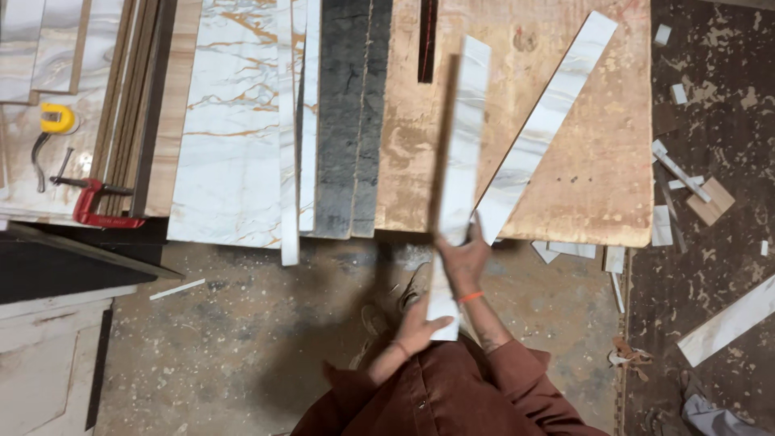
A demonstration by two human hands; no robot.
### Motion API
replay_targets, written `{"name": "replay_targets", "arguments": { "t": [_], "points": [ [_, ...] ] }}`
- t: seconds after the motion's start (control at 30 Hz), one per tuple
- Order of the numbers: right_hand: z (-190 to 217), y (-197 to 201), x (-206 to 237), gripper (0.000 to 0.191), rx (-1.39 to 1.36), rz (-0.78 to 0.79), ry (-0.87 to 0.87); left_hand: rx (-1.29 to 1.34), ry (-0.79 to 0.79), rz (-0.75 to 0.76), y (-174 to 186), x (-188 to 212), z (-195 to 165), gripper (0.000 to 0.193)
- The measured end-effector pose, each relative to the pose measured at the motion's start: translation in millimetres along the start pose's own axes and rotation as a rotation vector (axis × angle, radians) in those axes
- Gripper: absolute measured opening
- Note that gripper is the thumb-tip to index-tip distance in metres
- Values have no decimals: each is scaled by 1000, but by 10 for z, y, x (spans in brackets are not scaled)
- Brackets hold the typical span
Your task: The person uses a table saw to cut long marble-patterned tiles into smaller pieces. They feed the tiles through the saw, collect the cut pieces, and stack them on the table. The person also uses a tape measure to check dimensions and a clamp to secure the workpiece.
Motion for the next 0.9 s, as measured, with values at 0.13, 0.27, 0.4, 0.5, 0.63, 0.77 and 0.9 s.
{"name": "replay_targets", "arguments": {
  "t": [0.13, 0.27, 0.4, 0.5, 0.63, 0.77, 0.9],
  "points": [
    [219, -627, 362, 103, 357, 242, 54, 267, 202, -199, 684, 240, 186, 56],
    [228, -1019, 339, 102, 373, 171, 358, 420, 224, -305, 1037, 178, 285, 43],
    [116, -1139, 180, 101, 348, 148, 439, 252, 219, -409, 1095, 106, 211, 42],
    [82, -1158, 118, 102, 378, 214, 374, 337, 187, -403, 1080, 99, 161, 46],
    [98, -1183, 134, 117, 419, 248, 388, 405, 351, -371, 1027, 178, 194, 48],
    [108, -1157, 182, 129, 358, 259, 389, 172, 388, -533, 1132, 322, 223, 48],
    [74, -1080, 209, 126, 274, 294, 384, -1172, -208, -834, 1517, 238, -427, 27]
  ]
}}
Point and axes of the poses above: each hand's wrist, its own x-axis away from the middle knuckle, its own y-axis out of the back of the hand, z = x × y, the point moved 4 cm from there along -x, towards the middle knuckle, and after that the axes turned 2 degrees about x, right-handed, at the moved point
